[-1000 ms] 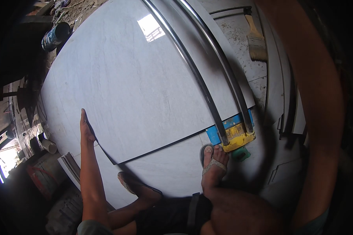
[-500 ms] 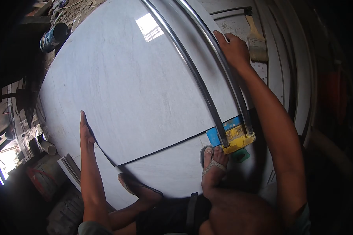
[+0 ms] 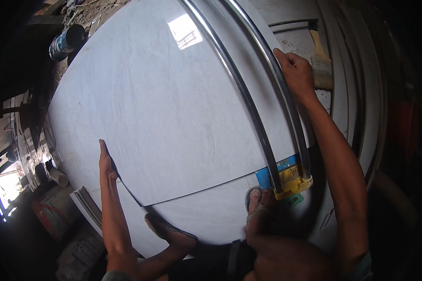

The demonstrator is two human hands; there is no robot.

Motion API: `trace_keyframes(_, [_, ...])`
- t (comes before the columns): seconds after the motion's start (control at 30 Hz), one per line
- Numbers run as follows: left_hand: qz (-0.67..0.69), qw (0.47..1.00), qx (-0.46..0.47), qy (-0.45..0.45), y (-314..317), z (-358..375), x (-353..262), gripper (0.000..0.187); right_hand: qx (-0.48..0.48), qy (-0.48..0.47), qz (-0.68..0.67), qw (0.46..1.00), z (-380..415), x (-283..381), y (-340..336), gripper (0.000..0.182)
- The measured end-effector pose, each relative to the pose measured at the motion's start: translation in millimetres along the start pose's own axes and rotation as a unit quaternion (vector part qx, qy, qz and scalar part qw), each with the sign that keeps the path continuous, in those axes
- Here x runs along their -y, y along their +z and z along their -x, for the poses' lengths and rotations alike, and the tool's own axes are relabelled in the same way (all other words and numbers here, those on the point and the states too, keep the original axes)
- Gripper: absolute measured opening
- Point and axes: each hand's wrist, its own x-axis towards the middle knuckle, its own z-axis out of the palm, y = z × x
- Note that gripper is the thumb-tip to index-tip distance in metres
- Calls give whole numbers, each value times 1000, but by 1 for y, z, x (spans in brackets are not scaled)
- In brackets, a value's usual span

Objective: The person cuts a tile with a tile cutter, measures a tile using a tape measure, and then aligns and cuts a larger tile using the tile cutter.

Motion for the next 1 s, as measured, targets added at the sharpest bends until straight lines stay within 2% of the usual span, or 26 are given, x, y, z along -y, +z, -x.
trace_keyframes(0.13, [46, 998, 21, -29, 0, -1, 0, 84, 12, 28, -20, 999, -1, -3, -1, 60])
trace_keyframes(0.23, [-22, 999, -24, -18, 0, 2, -3, 84, 11, 26, -28, 999, 0, 1, 0, 60])
trace_keyframes(0.33, [17, 999, 22, -14, -5, -2, 1, 83, 13, 10, -3, 1000, 0, 1, -2, 59])
trace_keyframes(0.53, [12, 1000, -8, -20, -4, -1, 4, 83, 16, 9, 5, 1000, 0, -2, -2, 62])
trace_keyframes(0.63, [-15, 1000, -4, -1, -1, 3, 1, 83, 18, 1, 13, 1000, -3, -1, -2, 63])
trace_keyframes(0.83, [14, 1000, 7, -17, -3, -1, 2, 83, 15, -5, 33, 999, -2, 0, -3, 65])
trace_keyframes(1.0, [-9, 999, -30, -24, 2, 6, -2, 83, 13, -3, 38, 999, -1, 5, -4, 65])
